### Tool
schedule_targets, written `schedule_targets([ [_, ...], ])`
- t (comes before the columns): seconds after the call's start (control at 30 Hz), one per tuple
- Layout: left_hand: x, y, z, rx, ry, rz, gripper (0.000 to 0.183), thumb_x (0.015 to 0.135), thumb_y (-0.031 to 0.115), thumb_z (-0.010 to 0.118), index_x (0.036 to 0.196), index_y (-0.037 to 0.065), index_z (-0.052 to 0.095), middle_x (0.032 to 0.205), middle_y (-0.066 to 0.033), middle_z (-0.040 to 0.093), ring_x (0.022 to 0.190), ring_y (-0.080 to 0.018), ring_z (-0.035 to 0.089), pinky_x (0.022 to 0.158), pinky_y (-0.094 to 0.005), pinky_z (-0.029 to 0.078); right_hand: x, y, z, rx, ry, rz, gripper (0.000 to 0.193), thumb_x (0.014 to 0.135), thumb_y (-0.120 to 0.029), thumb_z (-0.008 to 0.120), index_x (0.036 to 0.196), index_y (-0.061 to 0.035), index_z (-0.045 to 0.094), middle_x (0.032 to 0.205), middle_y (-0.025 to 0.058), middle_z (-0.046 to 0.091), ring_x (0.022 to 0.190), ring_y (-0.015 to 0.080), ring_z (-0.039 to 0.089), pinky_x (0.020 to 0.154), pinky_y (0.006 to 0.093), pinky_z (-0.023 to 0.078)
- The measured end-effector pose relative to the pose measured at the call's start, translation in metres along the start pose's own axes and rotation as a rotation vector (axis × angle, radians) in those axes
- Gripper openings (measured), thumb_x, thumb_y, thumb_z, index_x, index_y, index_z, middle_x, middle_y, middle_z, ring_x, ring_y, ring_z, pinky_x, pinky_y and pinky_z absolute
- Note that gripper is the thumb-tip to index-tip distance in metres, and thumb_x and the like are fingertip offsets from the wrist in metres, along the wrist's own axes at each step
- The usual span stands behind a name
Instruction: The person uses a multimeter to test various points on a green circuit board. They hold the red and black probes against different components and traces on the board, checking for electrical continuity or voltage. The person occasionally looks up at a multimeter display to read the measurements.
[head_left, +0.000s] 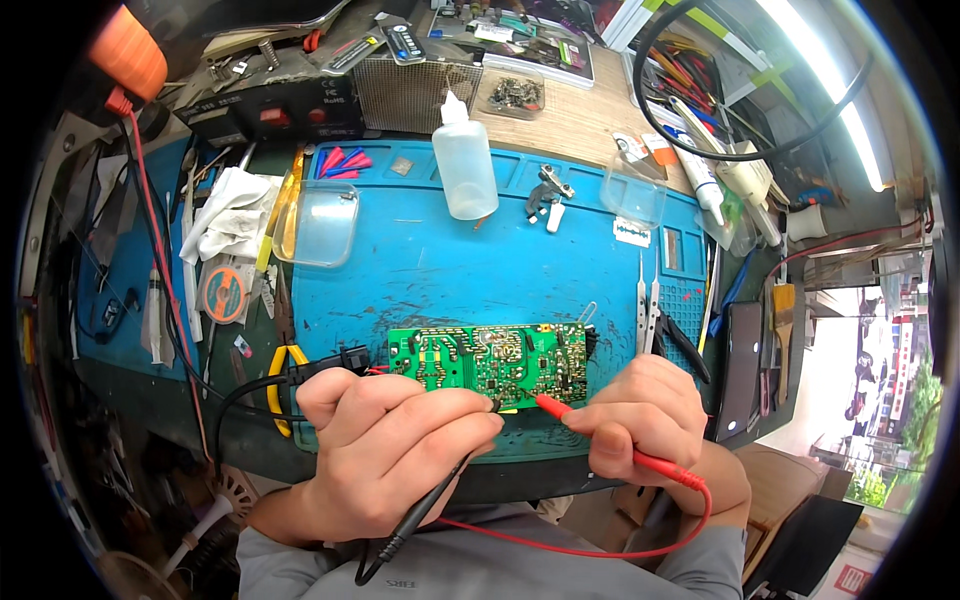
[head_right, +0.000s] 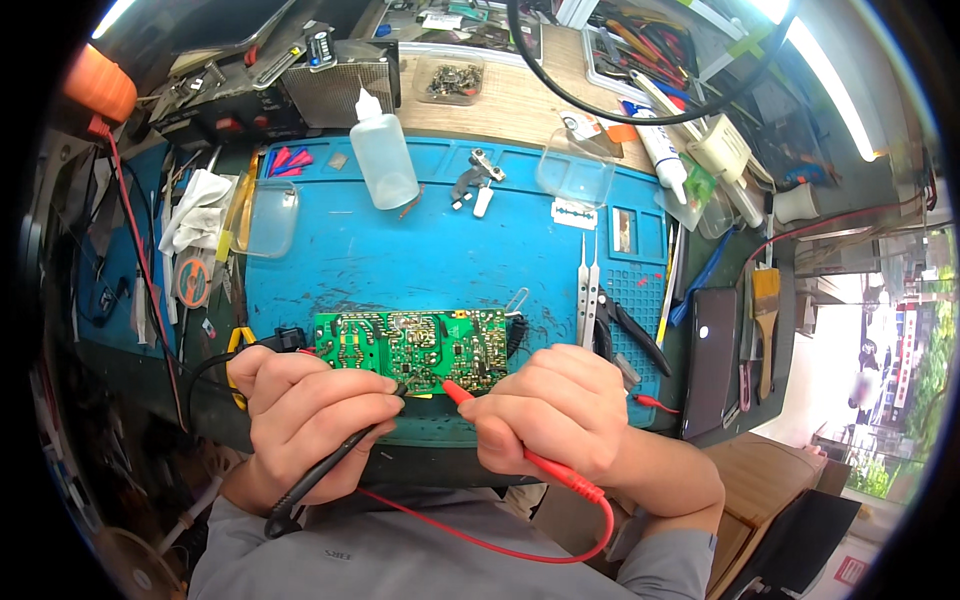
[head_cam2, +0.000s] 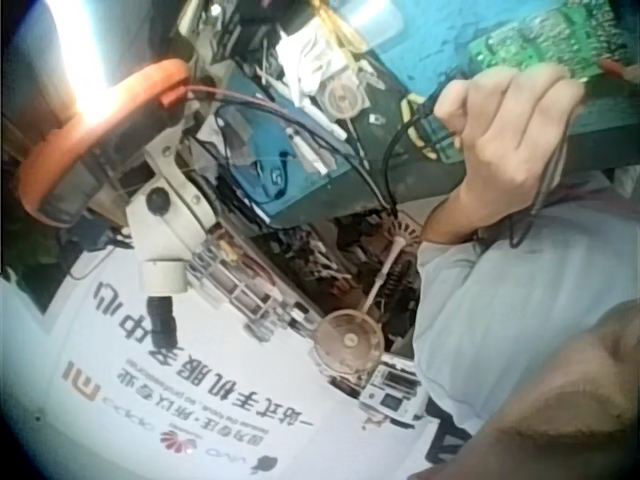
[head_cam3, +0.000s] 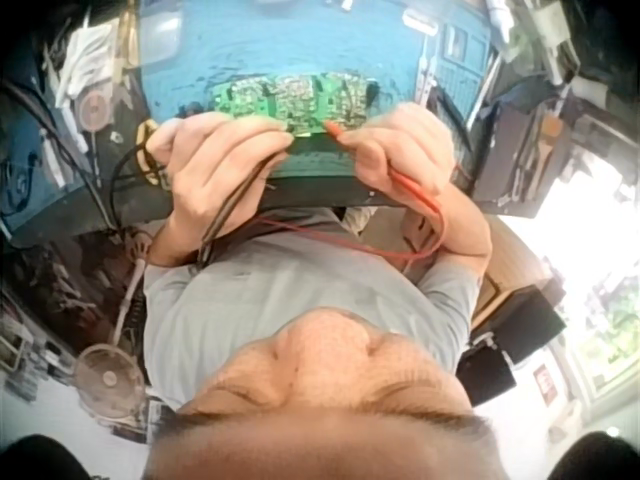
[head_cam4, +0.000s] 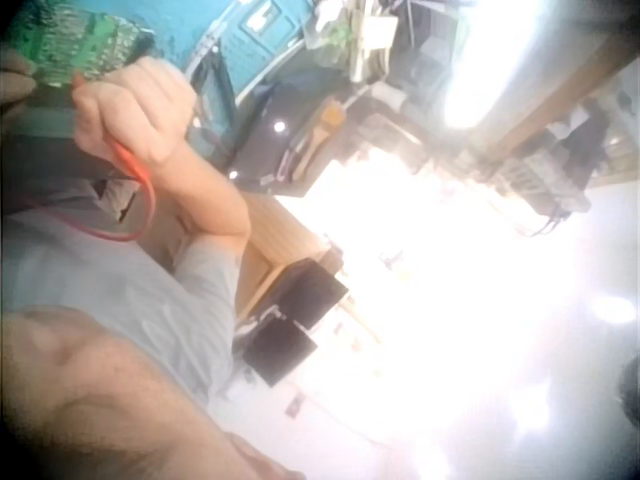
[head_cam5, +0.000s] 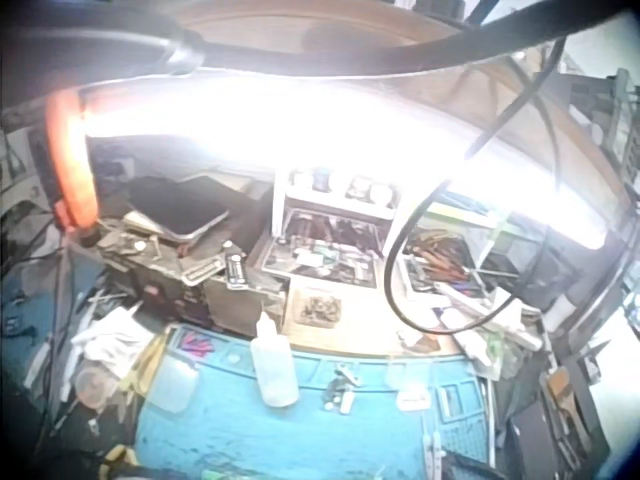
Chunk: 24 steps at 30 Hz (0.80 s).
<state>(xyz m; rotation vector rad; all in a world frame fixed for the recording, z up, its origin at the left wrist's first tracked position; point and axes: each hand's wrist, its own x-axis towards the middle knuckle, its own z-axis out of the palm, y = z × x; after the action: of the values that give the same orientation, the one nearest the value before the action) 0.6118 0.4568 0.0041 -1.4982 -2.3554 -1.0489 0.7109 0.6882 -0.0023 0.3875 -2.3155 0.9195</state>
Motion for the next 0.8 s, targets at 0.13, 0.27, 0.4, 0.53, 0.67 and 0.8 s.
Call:
schedule_targets([
  [0.13, 0.0002, 0.0006, -0.0002, 0.004, -0.002, -0.01, 0.021, 0.077, 0.018, 0.08, 0.098, 0.016, 0.078, 0.101, 0.0054, 0.076, 0.086, -0.017, 0.058, 0.087, -0.0364, 0.033, 0.0027, 0.0007, -0.0027, 0.001, -0.03, -0.011, 0.01, 0.09, -0.007, 0.07, 0.08, -0.0052, 0.072, 0.066, 0.0021, 0.066, 0.05, 0.0152, 0.058, 0.045, 0.0288, 0.04],
  [0.27, 0.0007, 0.0014, -0.0009, 0.011, -0.004, -0.009, 0.02, 0.078, 0.018, 0.08, 0.097, 0.016, 0.078, 0.101, 0.0053, 0.076, 0.087, -0.0172, 0.058, 0.087, -0.0363, 0.033, 0.0044, 0.0003, -0.003, 0.003, -0.032, -0.018, 0.004, 0.083, -0.003, 0.073, 0.08, -0.0052, 0.072, 0.066, 0.0023, 0.065, 0.05, 0.0156, 0.058, 0.045, 0.0285, 0.041],
  [0.4, 0.0008, 0.0004, 0.0001, 0.007, 0.002, -0.006, 0.019, 0.078, 0.018, 0.08, 0.097, 0.016, 0.077, 0.101, 0.0053, 0.076, 0.087, -0.0171, 0.058, 0.087, -0.0364, 0.033, 0.0044, 0.0006, -0.0032, -0.005, -0.029, -0.022, 0.005, 0.082, -0.003, 0.073, 0.078, -0.0053, 0.072, 0.065, 0.0022, 0.065, 0.05, 0.0158, 0.058, 0.045, 0.0285, 0.041],
  [0.53, 0.001, 0.0006, 0.0009, -0.002, 0.012, -0.008, 0.018, 0.079, 0.017, 0.08, 0.097, 0.016, 0.077, 0.1, 0.005, 0.076, 0.085, -0.0171, 0.058, 0.087, -0.0367, 0.033, 0.0046, 0.0004, -0.0019, -0.014, -0.01, -0.028, 0.006, 0.081, -0.002, 0.073, 0.076, -0.0054, 0.071, 0.065, 0.0023, 0.065, 0.049, 0.0155, 0.057, 0.045, 0.0281, 0.041],
  [0.67, 0.002, 0.0014, 0.0002, -0.003, 0.014, -0.01, 0.017, 0.079, 0.017, 0.08, 0.096, 0.015, 0.077, 0.099, 0.0047, 0.076, 0.084, -0.0172, 0.058, 0.087, -0.0367, 0.033, 0.0046, 0.0009, -0.0005, -0.013, 0.005, -0.036, 0.006, 0.081, -0.002, 0.072, 0.076, -0.0052, 0.071, 0.064, 0.0025, 0.064, 0.048, 0.0153, 0.057, 0.045, 0.0278, 0.041],
  [0.8, 0.0015, 0.0006, 0.0009, -0.004, 0.016, -0.01, 0.017, 0.08, 0.018, 0.08, 0.096, 0.015, 0.077, 0.099, 0.0044, 0.076, 0.084, -0.0172, 0.058, 0.086, -0.0367, 0.033, 0.0053, 0.0005, -0.0001, -0.023, 0.012, -0.041, 0.007, 0.081, -0.002, 0.072, 0.075, -0.0055, 0.071, 0.063, 0.0026, 0.064, 0.048, 0.0152, 0.056, 0.044, 0.0276, 0.04],
])
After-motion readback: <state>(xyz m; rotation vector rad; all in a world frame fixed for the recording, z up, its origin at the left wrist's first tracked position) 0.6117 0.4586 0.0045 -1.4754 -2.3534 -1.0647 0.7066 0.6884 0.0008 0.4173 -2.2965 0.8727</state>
